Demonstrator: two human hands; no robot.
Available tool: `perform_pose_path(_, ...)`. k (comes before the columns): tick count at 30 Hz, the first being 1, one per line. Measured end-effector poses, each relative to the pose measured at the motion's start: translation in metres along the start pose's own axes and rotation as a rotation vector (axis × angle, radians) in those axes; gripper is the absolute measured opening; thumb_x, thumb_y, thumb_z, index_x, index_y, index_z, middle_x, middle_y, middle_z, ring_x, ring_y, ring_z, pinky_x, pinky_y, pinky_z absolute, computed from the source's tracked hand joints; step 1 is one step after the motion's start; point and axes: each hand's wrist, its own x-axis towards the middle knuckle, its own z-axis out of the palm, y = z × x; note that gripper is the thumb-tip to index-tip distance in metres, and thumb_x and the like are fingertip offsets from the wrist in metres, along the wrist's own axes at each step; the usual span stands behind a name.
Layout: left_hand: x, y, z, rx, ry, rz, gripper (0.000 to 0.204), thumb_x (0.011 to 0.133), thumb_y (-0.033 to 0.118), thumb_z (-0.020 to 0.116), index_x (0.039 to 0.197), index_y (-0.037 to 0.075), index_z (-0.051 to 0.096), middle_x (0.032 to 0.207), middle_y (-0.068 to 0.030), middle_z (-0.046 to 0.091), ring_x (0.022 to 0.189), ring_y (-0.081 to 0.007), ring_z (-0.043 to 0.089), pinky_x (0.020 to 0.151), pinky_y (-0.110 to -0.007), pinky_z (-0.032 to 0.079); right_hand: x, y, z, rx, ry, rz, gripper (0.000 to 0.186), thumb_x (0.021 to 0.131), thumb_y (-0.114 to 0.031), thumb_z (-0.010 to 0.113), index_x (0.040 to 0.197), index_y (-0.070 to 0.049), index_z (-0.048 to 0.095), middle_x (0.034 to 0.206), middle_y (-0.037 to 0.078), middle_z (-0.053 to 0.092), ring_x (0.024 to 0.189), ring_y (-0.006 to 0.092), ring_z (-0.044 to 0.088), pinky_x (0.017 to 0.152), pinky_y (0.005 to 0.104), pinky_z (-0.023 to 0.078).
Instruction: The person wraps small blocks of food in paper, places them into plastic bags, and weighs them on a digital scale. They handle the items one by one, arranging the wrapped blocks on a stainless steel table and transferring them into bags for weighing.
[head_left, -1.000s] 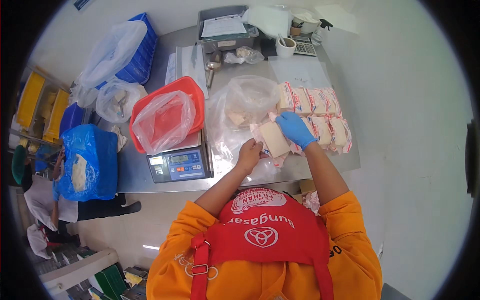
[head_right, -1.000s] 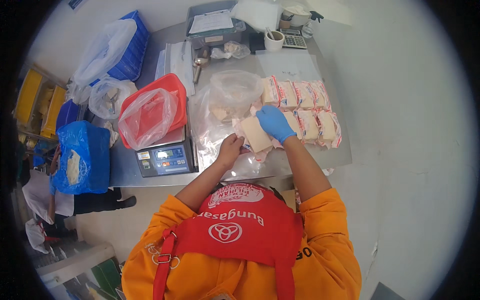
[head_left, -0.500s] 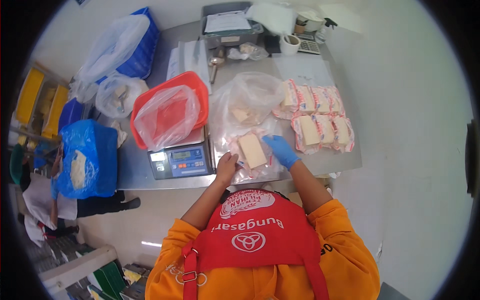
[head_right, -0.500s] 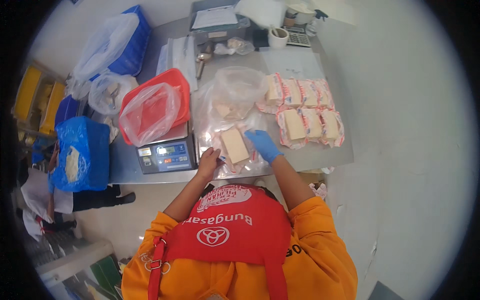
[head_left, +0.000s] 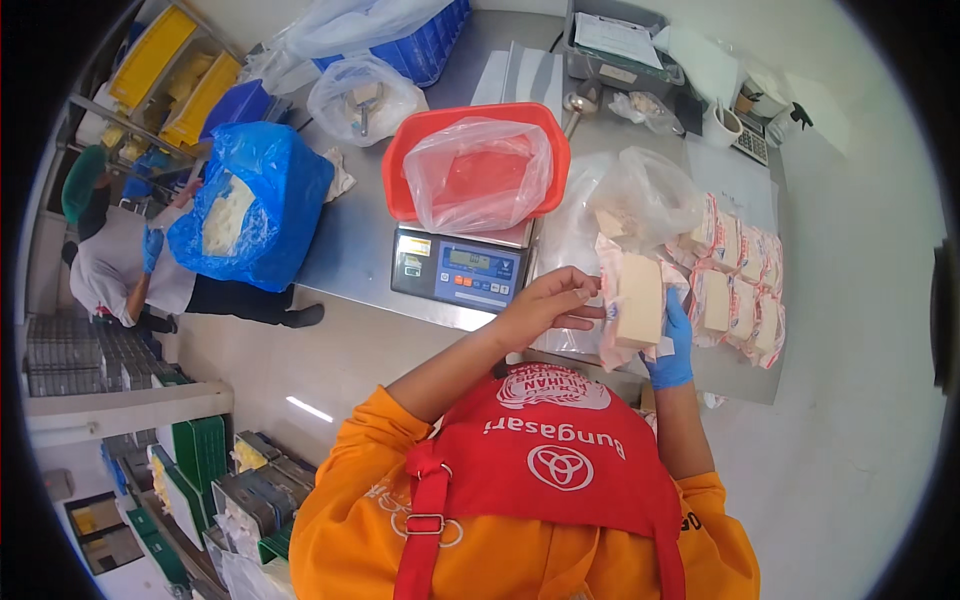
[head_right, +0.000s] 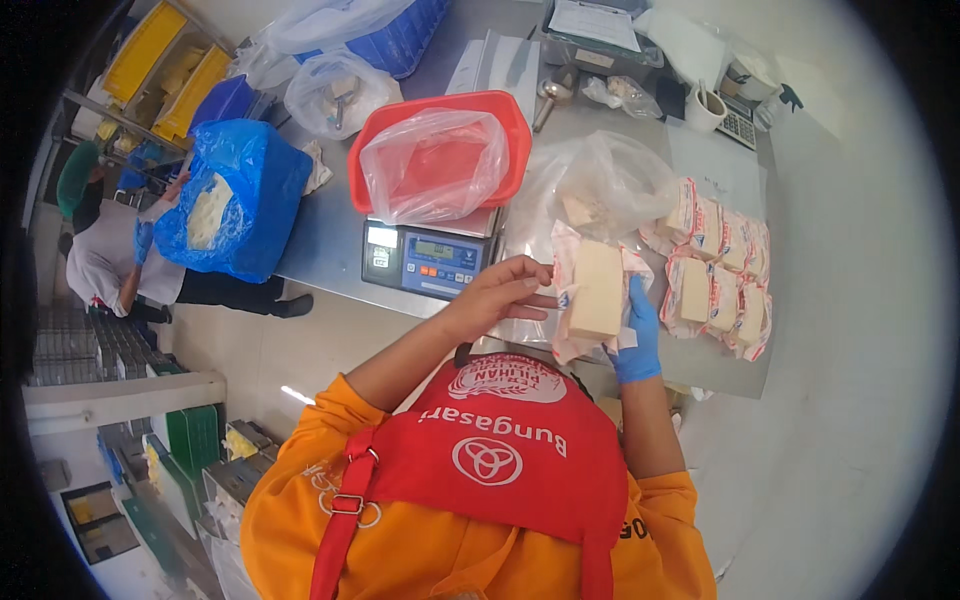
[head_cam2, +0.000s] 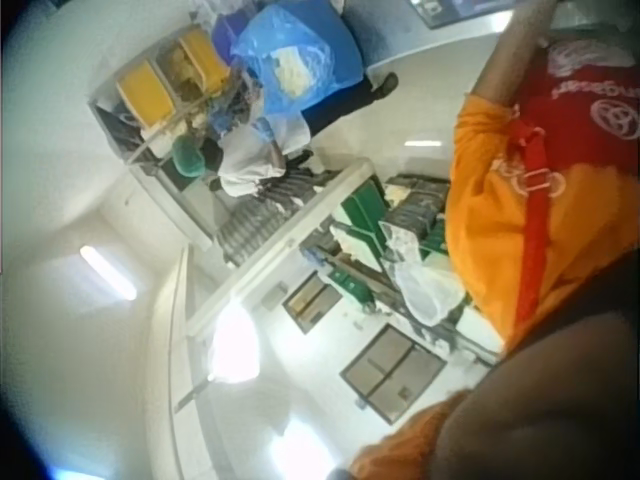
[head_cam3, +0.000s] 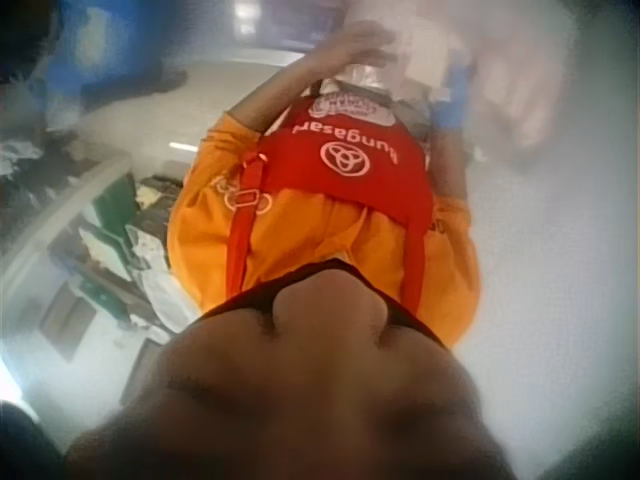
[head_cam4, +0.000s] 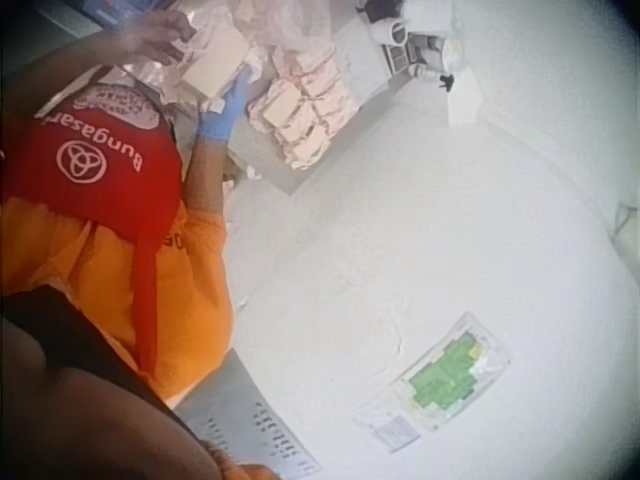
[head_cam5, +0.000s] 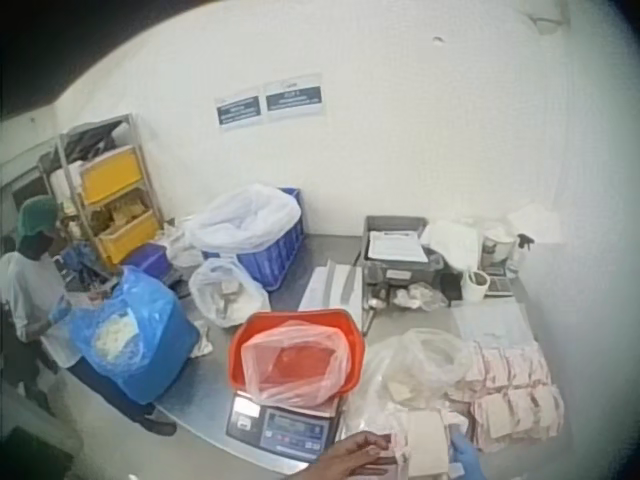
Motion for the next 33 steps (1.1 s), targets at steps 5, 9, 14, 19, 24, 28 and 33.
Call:
perform_pose_path(5, -0.037, 0.084, -0.019, 0.672, 0.074, 0.530, 0.022, 0.098, 0.017, 0.058, 0.115, 0.004, 0.060, 0.124, -0.0116, 0.061, 0.114, -0.0242, 0.063, 0.094, -0.037, 0.052, 0.011, 0.009, 0.050, -0.055, -0.221, -0.014, 0.044, 0.105, -0.029, 0.046, 0.140, -0.003, 0.049, 0.132, 0.013, 0.061, 0.114, 0.0248, 0.064, 0.096, 0.0402, 0.054)
perform_pose_path(9, -0.047, 0.160, -0.070, 1.845, 0.818, 0.877, 0.032, 0.084, 0.013, 0.067, 0.115, 0.006, 0.065, 0.122, -0.0176, 0.062, 0.110, -0.0359, 0.063, 0.094, -0.045, 0.050, 0.040, 0.022, 0.122, -0.201, -0.210, -0.090, 0.041, 0.104, -0.028, 0.049, 0.135, -0.001, 0.054, 0.125, 0.013, 0.065, 0.108, 0.0249, 0.067, 0.093, 0.0382, 0.056)
perform_pose_path(14, -0.035, 0.167, -0.124, 1.709, 0.619, 0.296, 0.052, 0.078, 0.009, 0.065, 0.130, 0.008, 0.058, 0.142, -0.0237, 0.048, 0.121, -0.0437, 0.055, 0.100, -0.047, 0.047, 0.128, 0.054, 0.166, 0.162, -0.347, 0.391, 0.038, 0.102, -0.028, 0.053, 0.130, -0.002, 0.055, 0.121, 0.015, 0.066, 0.102, 0.0284, 0.070, 0.088, 0.0415, 0.058)
perform_pose_path(19, -0.047, 0.156, -0.079, 1.645, 0.543, 0.625, 0.073, 0.073, 0.002, 0.063, 0.143, 0.005, 0.042, 0.154, -0.0256, 0.033, 0.126, -0.0451, 0.051, 0.100, -0.046, 0.048, 0.158, 0.071, 0.208, -0.107, 0.002, 0.154, 0.030, 0.100, -0.024, 0.055, 0.120, -0.003, 0.060, 0.108, 0.013, 0.069, 0.096, 0.0264, 0.069, 0.083, 0.0413, 0.059)
perform_pose_path(24, -0.054, 0.160, -0.038, 1.493, 0.716, 0.582, 0.082, 0.073, 0.000, 0.062, 0.148, -0.005, 0.030, 0.148, -0.0301, 0.039, 0.127, -0.0446, 0.052, 0.101, -0.044, 0.047, 0.177, 0.054, 0.231, -0.279, -0.077, -0.127, 0.031, 0.099, -0.025, 0.059, 0.121, -0.003, 0.061, 0.102, 0.009, 0.067, 0.093, 0.0224, 0.066, 0.084, 0.0378, 0.055)
perform_pose_path(28, -0.050, 0.161, -0.038, 1.380, 0.712, 0.586, 0.085, 0.074, -0.001, 0.061, 0.151, -0.004, 0.026, 0.144, -0.0312, 0.045, 0.127, -0.0434, 0.052, 0.102, -0.043, 0.046, 0.137, 0.029, 0.259, -0.875, -0.241, -0.364, 0.033, 0.097, -0.030, 0.056, 0.111, -0.001, 0.064, 0.095, 0.013, 0.067, 0.086, 0.0264, 0.065, 0.074, 0.0382, 0.050)
perform_pose_path(33, -0.046, 0.160, -0.034, 1.374, 0.652, 0.627, 0.086, 0.076, 0.003, 0.065, 0.153, -0.004, 0.027, 0.144, -0.0304, 0.047, 0.130, -0.0407, 0.051, 0.106, -0.040, 0.042, 0.104, 0.000, 0.261, -1.444, -0.222, -0.856, 0.038, 0.095, -0.031, 0.058, 0.108, 0.004, 0.063, 0.093, 0.021, 0.067, 0.084, 0.0370, 0.063, 0.079, 0.0429, 0.049)
